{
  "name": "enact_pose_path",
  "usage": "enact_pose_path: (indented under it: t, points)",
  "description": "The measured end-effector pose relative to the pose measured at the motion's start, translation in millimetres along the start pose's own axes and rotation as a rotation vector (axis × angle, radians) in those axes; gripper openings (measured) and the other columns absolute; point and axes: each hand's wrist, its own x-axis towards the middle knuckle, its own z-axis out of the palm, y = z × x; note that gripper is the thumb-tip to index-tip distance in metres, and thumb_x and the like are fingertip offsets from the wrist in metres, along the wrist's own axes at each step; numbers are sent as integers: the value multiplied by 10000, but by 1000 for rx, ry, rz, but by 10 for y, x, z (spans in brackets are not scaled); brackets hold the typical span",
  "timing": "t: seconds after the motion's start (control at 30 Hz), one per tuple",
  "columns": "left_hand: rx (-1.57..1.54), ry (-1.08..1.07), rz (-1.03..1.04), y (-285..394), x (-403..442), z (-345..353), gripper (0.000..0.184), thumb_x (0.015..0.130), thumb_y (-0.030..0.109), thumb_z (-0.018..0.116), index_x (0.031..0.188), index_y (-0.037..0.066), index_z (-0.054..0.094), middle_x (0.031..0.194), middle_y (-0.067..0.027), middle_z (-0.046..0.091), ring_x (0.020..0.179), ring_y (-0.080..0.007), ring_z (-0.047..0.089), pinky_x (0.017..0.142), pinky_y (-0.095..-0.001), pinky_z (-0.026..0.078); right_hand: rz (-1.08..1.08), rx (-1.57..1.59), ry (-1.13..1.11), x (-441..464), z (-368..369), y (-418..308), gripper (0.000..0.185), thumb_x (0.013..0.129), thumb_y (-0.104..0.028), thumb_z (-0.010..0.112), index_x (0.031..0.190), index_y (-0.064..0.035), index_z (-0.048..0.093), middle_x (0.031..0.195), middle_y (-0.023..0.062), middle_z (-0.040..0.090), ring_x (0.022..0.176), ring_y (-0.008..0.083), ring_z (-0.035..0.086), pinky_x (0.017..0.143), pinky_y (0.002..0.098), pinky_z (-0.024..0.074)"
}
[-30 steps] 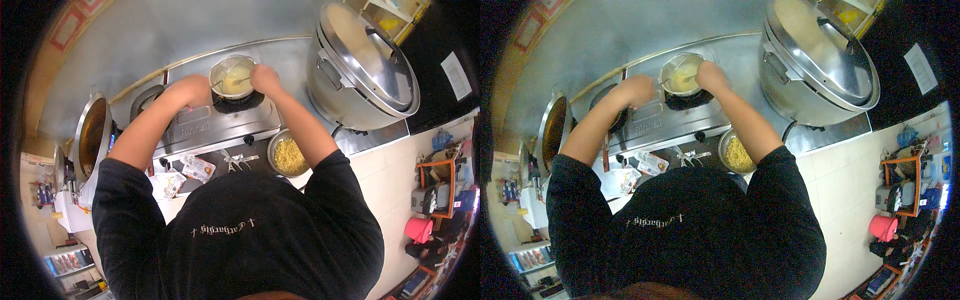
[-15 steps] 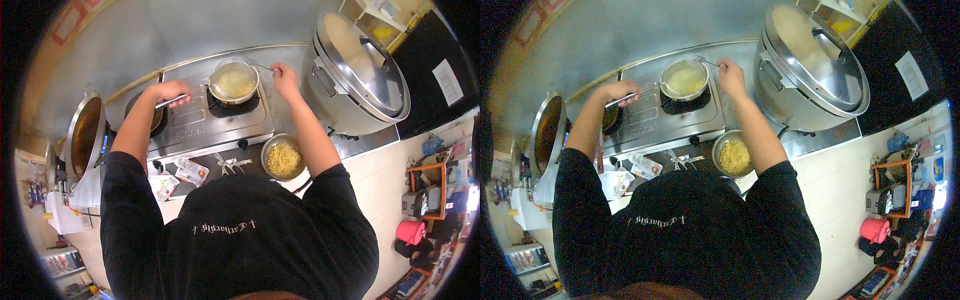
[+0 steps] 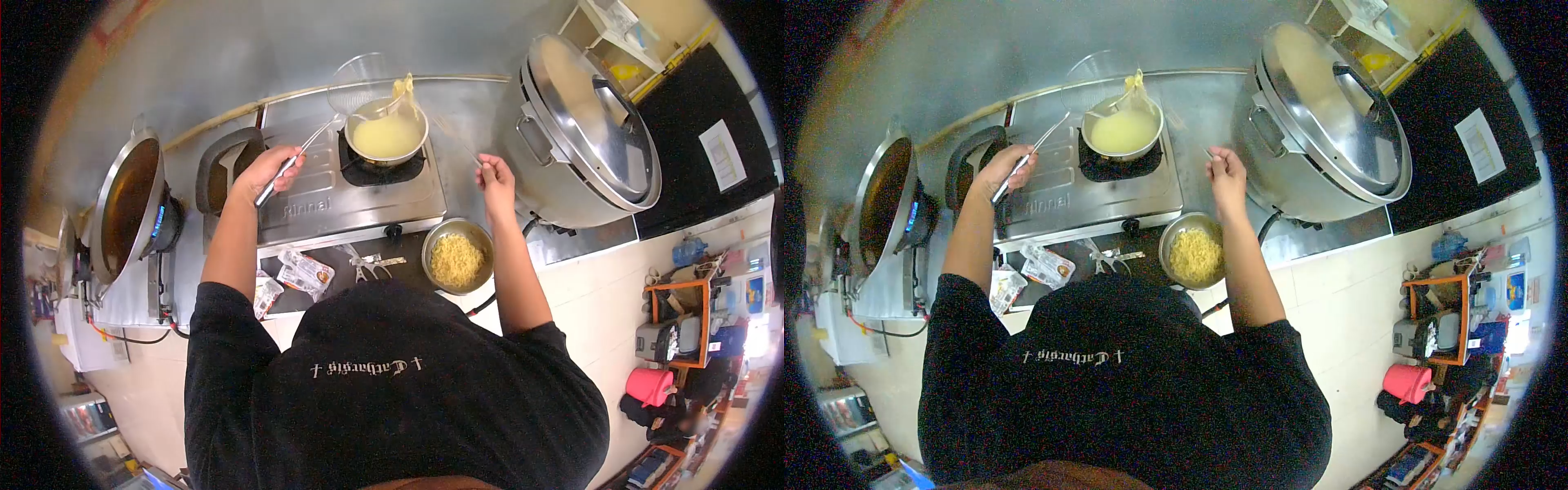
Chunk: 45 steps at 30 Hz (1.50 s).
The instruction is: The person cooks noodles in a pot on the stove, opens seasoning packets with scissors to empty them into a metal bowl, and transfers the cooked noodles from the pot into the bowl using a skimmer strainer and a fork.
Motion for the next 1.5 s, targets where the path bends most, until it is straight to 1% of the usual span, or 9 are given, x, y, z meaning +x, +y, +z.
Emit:
enact_pose_path:
  t: [0.4,0.8,0.9,0.97,1.0,1.07,1.27,1.43,1.5]
  points:
    - [-154,-66,165,222,-348,280,271,995,281,473,813,85,521,564,40,447,348,-35,332,310,-194,275,216,279,38,-1555,-355,385,151,978,-103,535,1104,-39,590,802,-3,566,679,78,508,618,208,404]
    - [9,-144,65,-137,-640,1349,273,984,294,453,815,93,528,555,30,428,360,-62,345,319,-219,273,283,275,445,-2866,-817,405,126,979,-111,525,1059,-36,588,753,0,549,614,81,465,565,215,367]
    - [174,-163,4,-599,-635,1690,288,983,279,463,791,76,532,563,11,463,387,-77,396,349,-232,317,260,209,502,-3179,-911,467,138,969,-106,532,1050,-16,597,753,4,556,610,77,452,569,215,353]
    - [457,-215,144,-1263,-500,1839,302,985,266,473,768,64,532,581,5,486,421,-77,430,392,-234,359,273,196,572,-3477,-964,584,138,967,-110,538,1047,-18,603,757,4,559,615,78,456,570,215,353]
    - [667,-177,207,-1465,-444,1882,293,973,237,485,765,38,537,581,-76,559,432,-201,528,429,-338,436,267,177,577,-3545,-973,623,138,965,-114,545,1043,-19,608,761,4,563,619,78,460,571,214,354]
    - [1189,-70,809,-1755,-309,1946,243,948,214,507,801,28,560,627,-181,612,527,-360,604,500,-470,481,284,171,619,-3679,-949,672,136,965,-109,540,1042,-27,617,771,3,570,632,79,470,577,218,366]
    - [1547,-79,611,-1715,-297,1966,234,927,258,514,881,46,600,745,-175,673,695,-393,669,652,-522,536,137,-399,601,-3644,-730,743,216,975,-74,497,1152,-17,607,824,58,610,725,119,567,662,267,483]
    - [1668,-68,670,-1246,-319,1835,234,923,260,518,882,47,604,767,-214,655,695,-417,644,645,-523,521,-145,-952,515,-3294,-553,647,279,836,56,495,1071,-22,623,961,195,623,848,364,636,740,434,521]
    - [1824,-63,626,-992,-367,1837,240,925,267,514,901,49,612,819,-210,665,720,-408,653,664,-521,528,-129,-1068,455,-3160,-557,661,245,827,49,496,1028,-20,618,941,189,620,847,357,639,742,438,521]
